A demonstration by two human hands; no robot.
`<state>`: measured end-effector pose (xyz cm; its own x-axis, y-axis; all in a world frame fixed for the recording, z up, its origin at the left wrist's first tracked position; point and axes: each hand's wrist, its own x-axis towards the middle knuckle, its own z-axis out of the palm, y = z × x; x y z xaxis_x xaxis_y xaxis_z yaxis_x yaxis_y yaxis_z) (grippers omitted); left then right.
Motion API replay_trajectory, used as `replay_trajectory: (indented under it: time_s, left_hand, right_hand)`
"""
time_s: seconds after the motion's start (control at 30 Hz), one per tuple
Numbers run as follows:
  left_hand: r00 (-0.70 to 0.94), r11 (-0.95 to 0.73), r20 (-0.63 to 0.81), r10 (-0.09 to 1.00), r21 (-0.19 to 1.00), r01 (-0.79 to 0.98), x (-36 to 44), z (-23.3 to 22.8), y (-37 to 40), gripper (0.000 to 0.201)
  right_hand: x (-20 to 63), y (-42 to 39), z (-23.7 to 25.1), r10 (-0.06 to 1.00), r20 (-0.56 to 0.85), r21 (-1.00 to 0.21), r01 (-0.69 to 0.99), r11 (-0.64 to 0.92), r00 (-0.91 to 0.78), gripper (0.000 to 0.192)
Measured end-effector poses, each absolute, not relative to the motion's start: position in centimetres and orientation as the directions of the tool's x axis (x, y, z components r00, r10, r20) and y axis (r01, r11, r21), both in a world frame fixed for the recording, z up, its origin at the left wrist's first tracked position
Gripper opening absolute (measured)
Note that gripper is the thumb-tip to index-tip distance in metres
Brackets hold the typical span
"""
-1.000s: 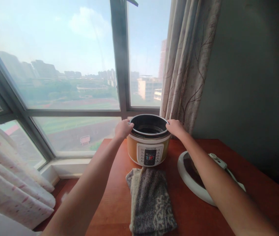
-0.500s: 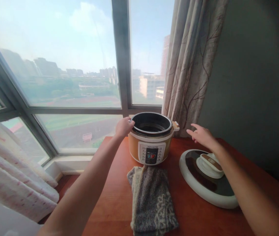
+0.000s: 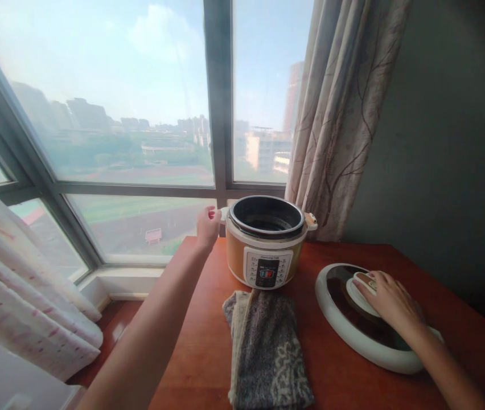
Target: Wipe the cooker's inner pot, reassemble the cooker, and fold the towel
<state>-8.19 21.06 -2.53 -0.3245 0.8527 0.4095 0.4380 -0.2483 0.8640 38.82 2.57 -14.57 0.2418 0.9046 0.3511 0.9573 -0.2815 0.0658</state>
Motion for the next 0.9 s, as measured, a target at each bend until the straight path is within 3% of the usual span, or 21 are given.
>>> replay_trajectory:
  time_s: [0.17, 0.3, 0.43, 0.67, 0.8, 0.9]
  left_hand:
    - [-0.252, -0.214, 0.267, 0.93, 0.952, 0.218, -8.2, -4.2, 22.3, 0.033]
    - [-0.197, -0.207, 0.222, 0.955, 0.974, 0.091, -8.2, -4.6, 22.4, 0.031]
    - [-0.149, -0.213, 0.213, 0.966, 0.977, 0.014, -8.1, -4.6, 22.4, 0.029]
    - [-0.12, -0.185, 0.179, 0.977, 0.982, -0.038, -8.0, -4.7, 22.3, 0.026]
    - [-0.113, -0.16, 0.153, 0.982, 0.986, -0.052, -8.1, -4.6, 22.0, 0.029]
    - [-0.106, -0.138, 0.131, 0.986, 0.989, -0.059, -8.2, -4.5, 21.8, 0.033]
  right_hand:
    - [39.5, 3.0, -15.6, 0.895, 0.398, 0.075, 0.965, -0.25, 0.201, 0.056]
    - [40.4, 3.2, -16.4, 0.848, 0.489, -0.134, 0.978, -0.158, 0.204, 0.053]
    - [41.7, 2.5, -15.4, 0.777, 0.541, -0.315, 0.934, -0.168, 0.322, 0.056]
    - [40.5, 2.2, -4.9, 0.593, 0.654, -0.471, 0.866, -0.166, 0.47, 0.06]
    - [36.0, 3.8, 2.9, 0.598, 0.705, -0.425, 0.902, -0.077, 0.383, 0.041]
    - [31.8, 6.4, 7.0, 0.569, 0.771, -0.391, 0.918, 0.065, 0.288, 0.042]
